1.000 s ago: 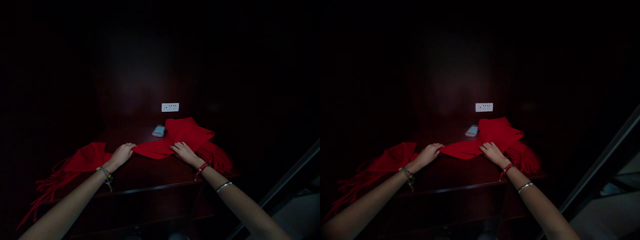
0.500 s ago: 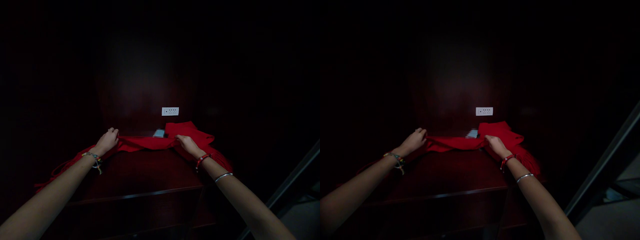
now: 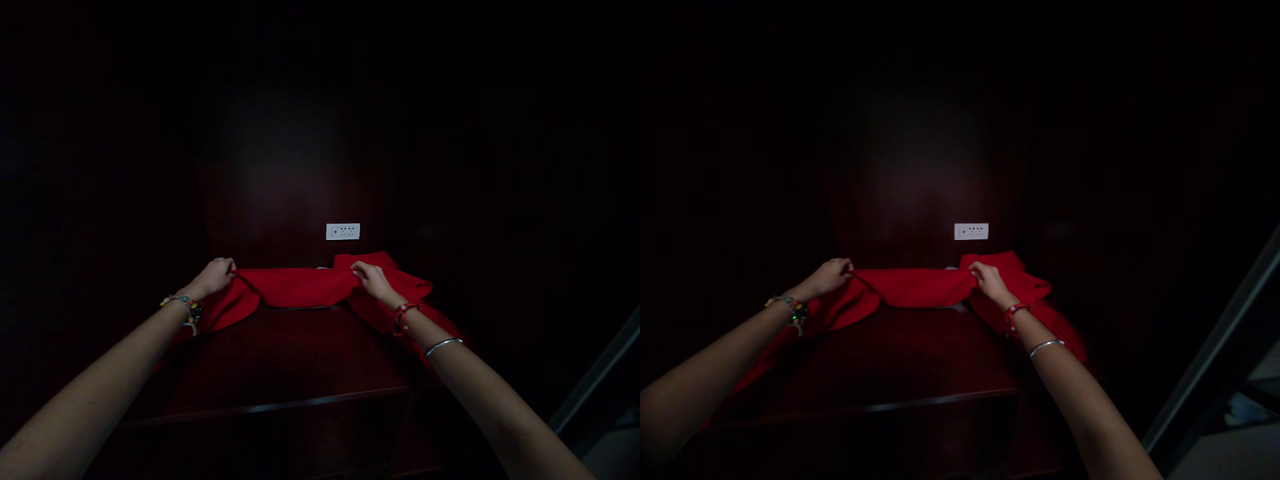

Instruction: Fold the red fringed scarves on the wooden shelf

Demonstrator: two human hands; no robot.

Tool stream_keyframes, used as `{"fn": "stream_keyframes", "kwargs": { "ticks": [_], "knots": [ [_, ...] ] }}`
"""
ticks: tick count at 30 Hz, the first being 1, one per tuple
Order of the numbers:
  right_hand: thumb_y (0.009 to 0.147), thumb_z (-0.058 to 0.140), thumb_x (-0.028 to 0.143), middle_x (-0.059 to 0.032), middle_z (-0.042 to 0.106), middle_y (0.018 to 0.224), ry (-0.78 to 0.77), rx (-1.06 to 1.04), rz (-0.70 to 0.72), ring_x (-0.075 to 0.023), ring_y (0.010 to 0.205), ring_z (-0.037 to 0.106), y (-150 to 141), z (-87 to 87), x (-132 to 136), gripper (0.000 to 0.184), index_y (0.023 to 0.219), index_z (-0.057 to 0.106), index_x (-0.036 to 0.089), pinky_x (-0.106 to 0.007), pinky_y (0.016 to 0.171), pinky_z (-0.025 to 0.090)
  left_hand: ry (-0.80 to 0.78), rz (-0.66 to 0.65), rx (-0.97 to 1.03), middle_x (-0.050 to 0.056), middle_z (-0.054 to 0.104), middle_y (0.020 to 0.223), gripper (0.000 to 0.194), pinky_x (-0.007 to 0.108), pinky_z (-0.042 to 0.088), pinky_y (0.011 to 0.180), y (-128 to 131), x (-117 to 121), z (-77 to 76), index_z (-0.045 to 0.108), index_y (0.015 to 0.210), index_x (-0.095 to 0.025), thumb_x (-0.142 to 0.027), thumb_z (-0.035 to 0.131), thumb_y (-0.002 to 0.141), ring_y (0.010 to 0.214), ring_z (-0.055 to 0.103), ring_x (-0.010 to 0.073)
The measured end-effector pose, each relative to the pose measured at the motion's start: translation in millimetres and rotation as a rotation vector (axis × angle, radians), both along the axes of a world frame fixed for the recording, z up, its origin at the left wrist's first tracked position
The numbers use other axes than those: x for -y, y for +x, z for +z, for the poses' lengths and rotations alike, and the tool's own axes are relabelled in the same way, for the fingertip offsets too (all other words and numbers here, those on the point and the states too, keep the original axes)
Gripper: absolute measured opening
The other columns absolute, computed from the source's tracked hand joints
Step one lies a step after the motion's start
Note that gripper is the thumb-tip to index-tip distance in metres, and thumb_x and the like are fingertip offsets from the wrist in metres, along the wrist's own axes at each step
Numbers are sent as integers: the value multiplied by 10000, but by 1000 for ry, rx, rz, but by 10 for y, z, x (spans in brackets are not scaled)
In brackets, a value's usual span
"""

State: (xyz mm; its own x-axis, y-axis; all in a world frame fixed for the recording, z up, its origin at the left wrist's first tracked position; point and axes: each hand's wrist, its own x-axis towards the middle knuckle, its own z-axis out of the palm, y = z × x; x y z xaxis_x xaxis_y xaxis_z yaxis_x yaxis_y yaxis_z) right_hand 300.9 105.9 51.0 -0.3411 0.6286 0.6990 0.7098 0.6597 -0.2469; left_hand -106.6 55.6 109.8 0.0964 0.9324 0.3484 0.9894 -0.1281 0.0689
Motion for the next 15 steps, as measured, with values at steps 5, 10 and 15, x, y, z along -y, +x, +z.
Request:
{"fn": "stream_keyframes", "kwargs": {
  "ticks": [5, 10, 15],
  "knots": [
    [798, 350, 132, -40, 586, 767, 32, 120, 80, -131, 666, 534, 9, 14, 4, 207, 952, 489, 139, -222, 623, 397, -11, -18, 253, 25, 596, 795, 231, 226, 409, 645, -122, -69, -95, 516, 853, -162, -283, 373, 718, 723, 547, 146],
    [796, 347, 80, -60, 590, 823, 26, 237, 200, -141, 763, 535, 72, 56, 49, 230, 828, 564, 149, -247, 715, 409, -80, -154, 179, 8, 620, 844, 335, 219, 397, 707, -282, 5, 21, 573, 856, -184, -459, 442, 716, 786, 554, 159],
    [763, 491, 134, -81, 580, 1002, -37, 294, 208, -172, 922, 532, 92, 47, 98, 247, 1002, 550, 153, -303, 824, 407, -251, -245, -121, -9, 624, 867, 218, 211, 393, 741, -361, 62, 241, 607, 861, -210, -297, 527, 678, 819, 554, 155]
  ]
}}
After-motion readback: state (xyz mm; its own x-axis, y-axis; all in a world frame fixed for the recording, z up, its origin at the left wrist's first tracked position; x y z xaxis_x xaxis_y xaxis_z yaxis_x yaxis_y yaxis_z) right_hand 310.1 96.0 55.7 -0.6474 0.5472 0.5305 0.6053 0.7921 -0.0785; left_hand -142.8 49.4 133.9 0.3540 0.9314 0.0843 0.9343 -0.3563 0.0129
